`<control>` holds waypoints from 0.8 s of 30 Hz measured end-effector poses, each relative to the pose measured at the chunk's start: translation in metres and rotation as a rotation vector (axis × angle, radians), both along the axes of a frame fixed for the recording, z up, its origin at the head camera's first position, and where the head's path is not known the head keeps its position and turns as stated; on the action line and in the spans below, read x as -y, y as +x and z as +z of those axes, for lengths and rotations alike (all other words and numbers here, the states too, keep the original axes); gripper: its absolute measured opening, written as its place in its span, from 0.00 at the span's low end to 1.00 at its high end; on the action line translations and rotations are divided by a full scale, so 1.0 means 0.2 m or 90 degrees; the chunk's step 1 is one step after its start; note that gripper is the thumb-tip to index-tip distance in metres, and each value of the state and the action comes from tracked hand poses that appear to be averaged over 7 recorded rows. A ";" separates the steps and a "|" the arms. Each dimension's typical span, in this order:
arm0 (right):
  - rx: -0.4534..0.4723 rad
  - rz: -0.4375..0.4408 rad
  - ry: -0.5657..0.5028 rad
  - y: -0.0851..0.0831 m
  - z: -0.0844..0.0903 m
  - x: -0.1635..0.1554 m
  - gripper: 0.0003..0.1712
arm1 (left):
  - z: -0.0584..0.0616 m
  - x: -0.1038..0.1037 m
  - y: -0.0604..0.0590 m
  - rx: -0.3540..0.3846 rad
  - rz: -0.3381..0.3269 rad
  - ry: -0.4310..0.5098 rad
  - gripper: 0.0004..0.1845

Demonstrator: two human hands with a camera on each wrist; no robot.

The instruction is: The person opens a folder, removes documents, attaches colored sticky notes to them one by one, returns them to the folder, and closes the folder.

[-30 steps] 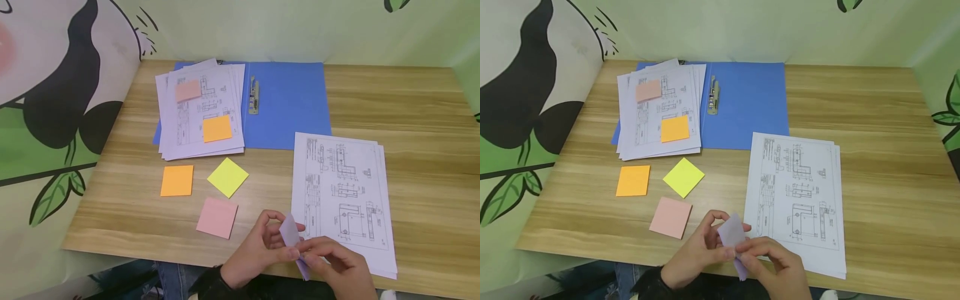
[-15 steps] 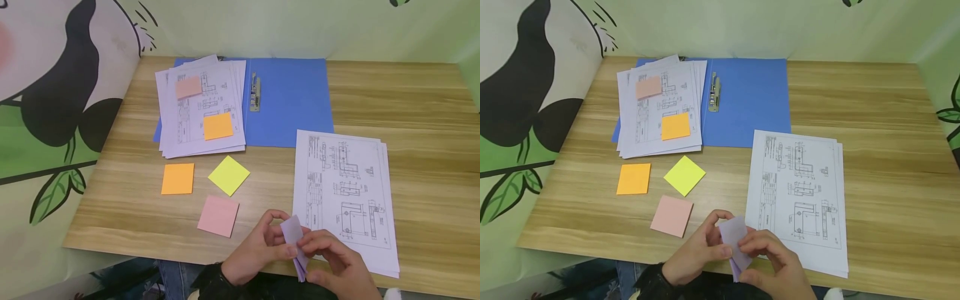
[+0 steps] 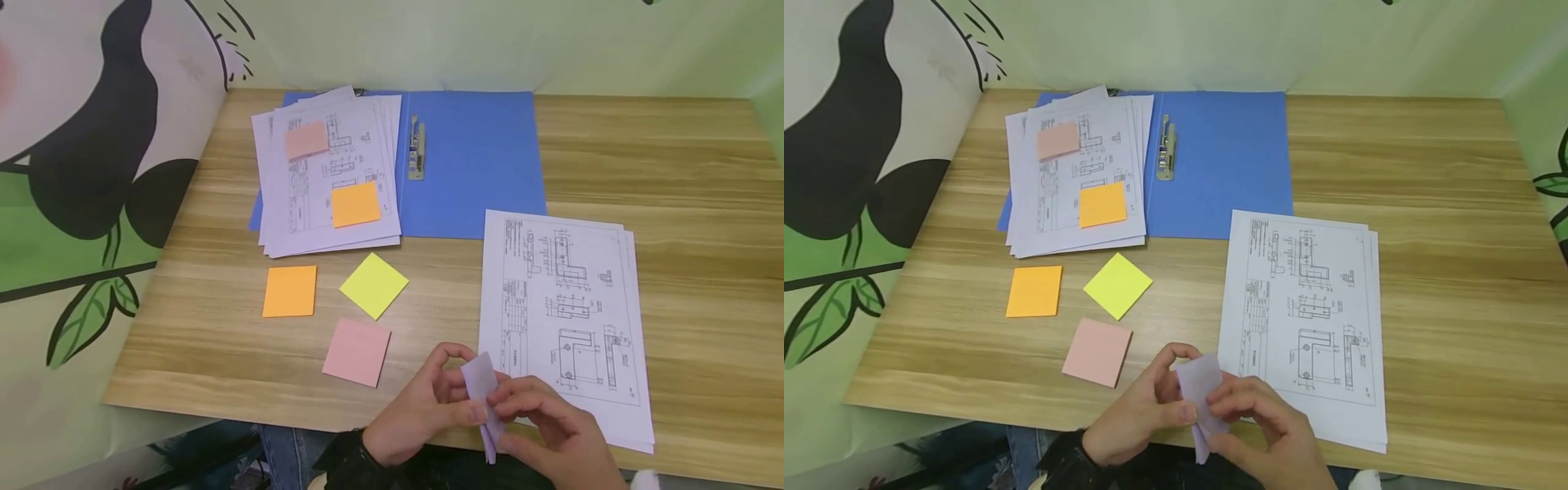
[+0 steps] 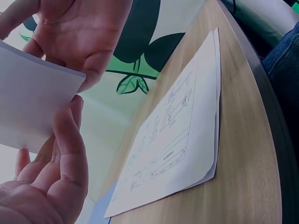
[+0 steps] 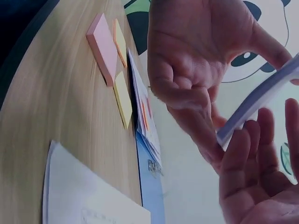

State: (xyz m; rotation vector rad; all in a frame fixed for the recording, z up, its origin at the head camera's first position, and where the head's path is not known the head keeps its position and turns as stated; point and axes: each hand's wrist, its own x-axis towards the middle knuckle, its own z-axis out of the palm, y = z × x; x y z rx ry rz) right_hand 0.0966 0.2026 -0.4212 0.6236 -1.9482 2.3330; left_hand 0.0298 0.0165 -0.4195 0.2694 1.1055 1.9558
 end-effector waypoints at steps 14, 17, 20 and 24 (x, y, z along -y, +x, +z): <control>-0.011 -0.318 0.244 0.03 0.00 0.08 0.07 | -0.05 -0.02 0.03 -0.010 -0.013 0.022 0.35; 0.134 -0.349 0.171 0.04 0.02 0.07 0.09 | -0.06 -0.02 0.03 -0.012 -0.032 0.048 0.36; 0.291 -0.406 0.133 0.03 0.01 0.05 0.07 | -0.07 -0.02 0.04 -0.004 -0.057 0.067 0.37; 0.435 -0.409 -0.005 0.01 -0.04 -0.02 0.09 | -0.09 -0.01 0.05 0.028 -0.079 0.107 0.38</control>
